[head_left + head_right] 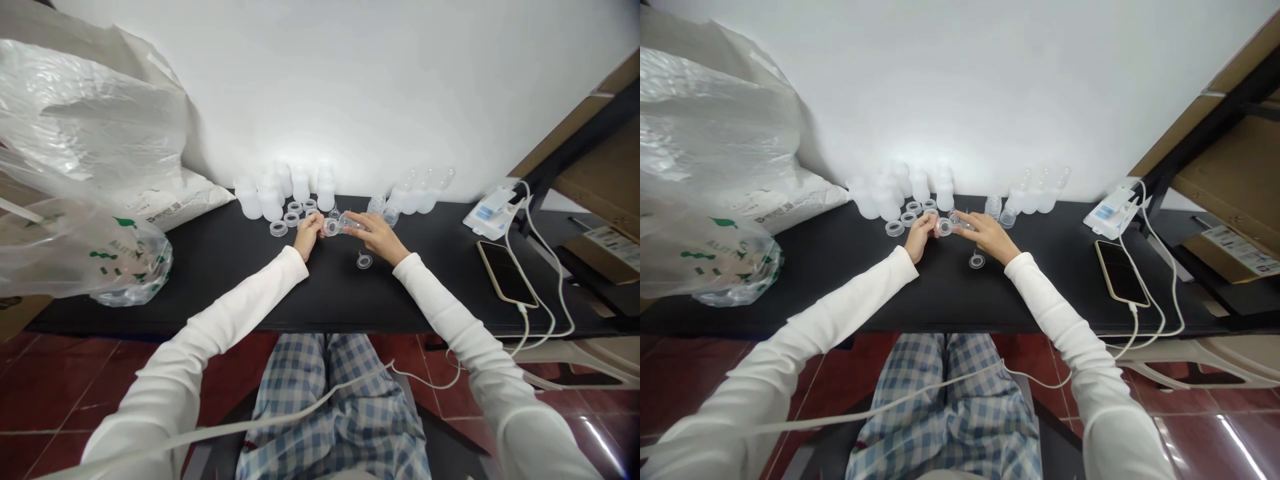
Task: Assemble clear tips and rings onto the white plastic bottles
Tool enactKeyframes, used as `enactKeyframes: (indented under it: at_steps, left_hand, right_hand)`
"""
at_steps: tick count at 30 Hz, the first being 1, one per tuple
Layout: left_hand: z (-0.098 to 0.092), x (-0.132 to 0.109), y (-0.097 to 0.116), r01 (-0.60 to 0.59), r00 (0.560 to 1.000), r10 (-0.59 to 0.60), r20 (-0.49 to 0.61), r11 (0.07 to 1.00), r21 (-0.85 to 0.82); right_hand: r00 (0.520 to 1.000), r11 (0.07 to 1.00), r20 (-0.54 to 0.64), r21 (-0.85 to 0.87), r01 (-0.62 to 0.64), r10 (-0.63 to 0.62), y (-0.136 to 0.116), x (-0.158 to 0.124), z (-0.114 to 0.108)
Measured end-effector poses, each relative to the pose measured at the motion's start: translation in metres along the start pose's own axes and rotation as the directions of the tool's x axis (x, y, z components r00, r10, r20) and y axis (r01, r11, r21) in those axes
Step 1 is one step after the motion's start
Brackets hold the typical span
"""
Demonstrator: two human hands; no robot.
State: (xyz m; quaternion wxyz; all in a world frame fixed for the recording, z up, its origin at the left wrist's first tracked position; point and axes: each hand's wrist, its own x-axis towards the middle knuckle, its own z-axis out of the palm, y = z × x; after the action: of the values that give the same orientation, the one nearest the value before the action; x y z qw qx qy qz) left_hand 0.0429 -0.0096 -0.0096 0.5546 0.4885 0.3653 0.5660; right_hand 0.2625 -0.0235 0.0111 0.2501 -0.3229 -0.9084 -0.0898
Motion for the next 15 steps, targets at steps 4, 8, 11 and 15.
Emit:
enactKeyframes:
  at_steps: [4,8,11,15]
  left_hand:
    - [0.000,-0.002,0.001,0.026,0.999,-0.026,0.024,0.999,-0.022]
    - [0.002,-0.004,0.001,0.040,0.999,-0.040,0.018,0.999,-0.014]
    - [0.001,-0.003,0.000,0.054,0.999,-0.054,-0.006,0.999,0.000]
    - [-0.001,-0.002,-0.002,0.055,0.998,-0.055,-0.022,0.998,0.009]
  right_hand:
    - [0.983,0.987,-0.136,-0.081,-0.137,0.126,0.011,-0.007,-0.018]
    - [0.839,0.891,-0.390,-0.093,-0.445,0.379,0.034,-0.020,-0.033]
    - [0.691,0.768,-0.484,-0.058,-0.637,0.537,0.052,-0.028,-0.036]
    - [0.647,0.691,-0.378,-0.028,-0.722,0.662,0.070,-0.033,-0.024]
